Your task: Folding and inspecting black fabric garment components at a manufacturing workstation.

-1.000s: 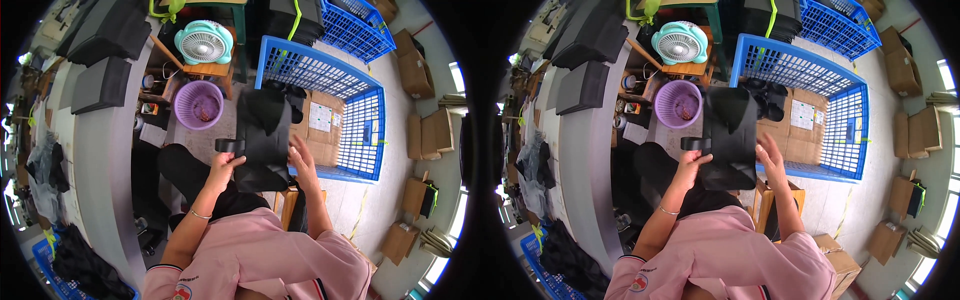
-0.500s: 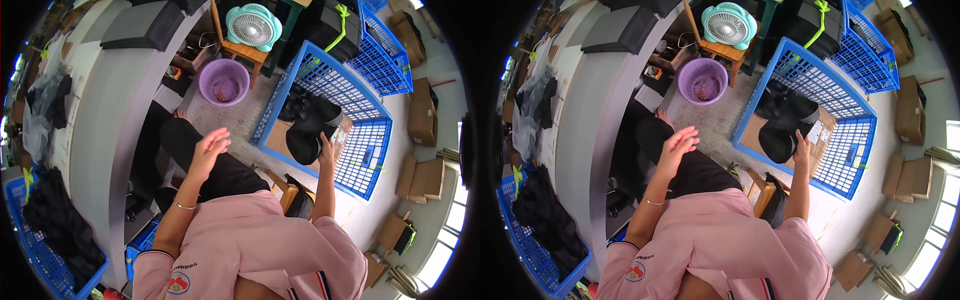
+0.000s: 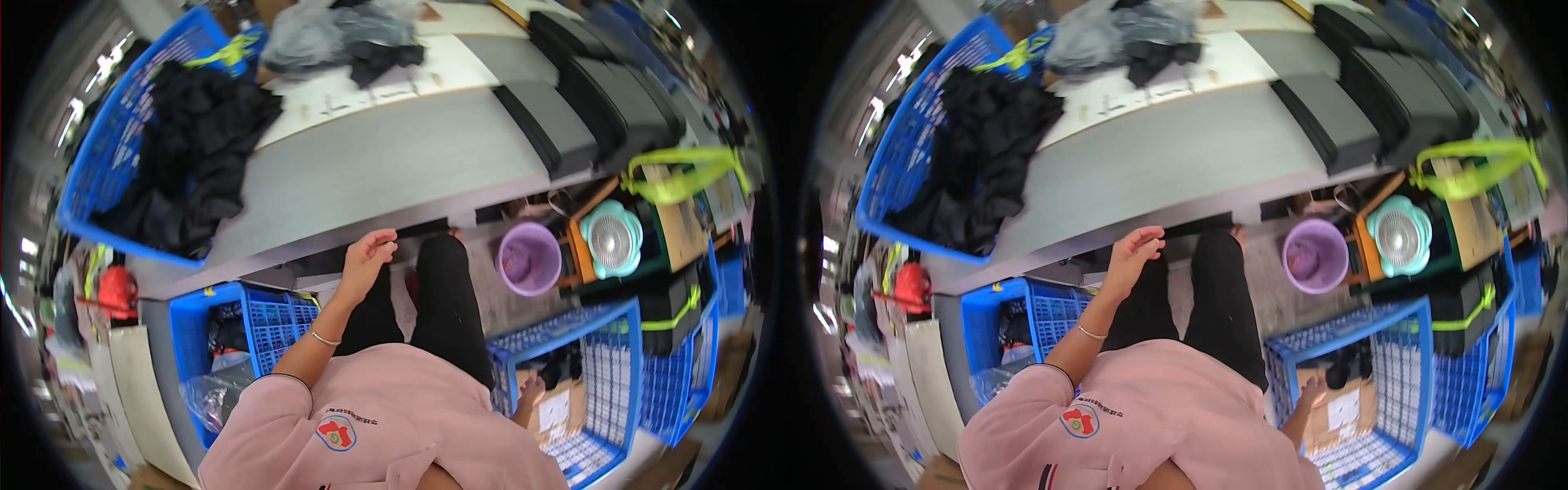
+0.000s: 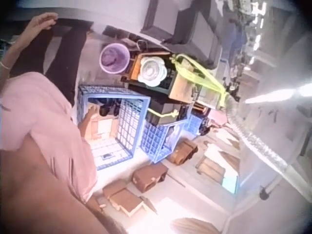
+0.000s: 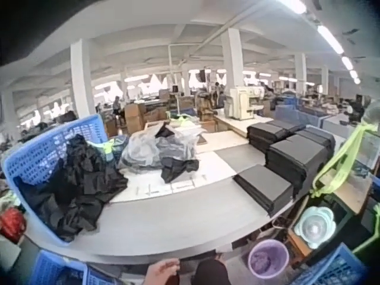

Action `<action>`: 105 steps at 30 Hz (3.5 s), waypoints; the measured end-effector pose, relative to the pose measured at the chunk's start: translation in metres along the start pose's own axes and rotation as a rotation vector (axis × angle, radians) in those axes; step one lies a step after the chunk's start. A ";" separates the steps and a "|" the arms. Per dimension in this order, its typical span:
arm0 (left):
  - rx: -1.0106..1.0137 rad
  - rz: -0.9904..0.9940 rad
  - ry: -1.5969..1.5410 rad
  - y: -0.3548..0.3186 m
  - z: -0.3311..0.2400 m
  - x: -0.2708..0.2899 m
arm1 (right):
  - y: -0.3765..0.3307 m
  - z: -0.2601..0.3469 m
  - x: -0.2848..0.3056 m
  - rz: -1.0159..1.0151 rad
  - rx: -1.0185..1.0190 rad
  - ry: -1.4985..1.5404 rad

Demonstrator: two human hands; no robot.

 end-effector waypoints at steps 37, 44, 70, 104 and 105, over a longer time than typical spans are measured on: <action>-0.436 -0.505 1.193 0.085 -0.053 0.276 | -0.363 0.415 -0.349 0.883 1.554 -0.340; -0.365 -0.261 0.271 0.045 -0.072 0.227 | -0.425 0.412 -0.411 1.042 1.742 -0.291; -0.805 -0.474 0.658 -0.009 -0.148 0.048 | -0.423 0.438 -0.407 1.049 1.348 -0.240; -0.391 0.226 0.106 -0.058 -0.105 -0.058 | -0.374 0.493 -0.399 1.602 -0.112 0.952; -0.296 0.194 0.037 -0.051 -0.106 -0.056 | -0.359 0.482 -0.403 1.595 -0.114 0.950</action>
Point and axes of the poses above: each hand's wrist, its own y-axis towards the middle knuckle, its own x-axis out of the back of the hand, z = x × y, the point moved 3 cm from there along y, towards the middle knuckle, and after that the axes turned 1 degree about z, right-handed, at the moved point
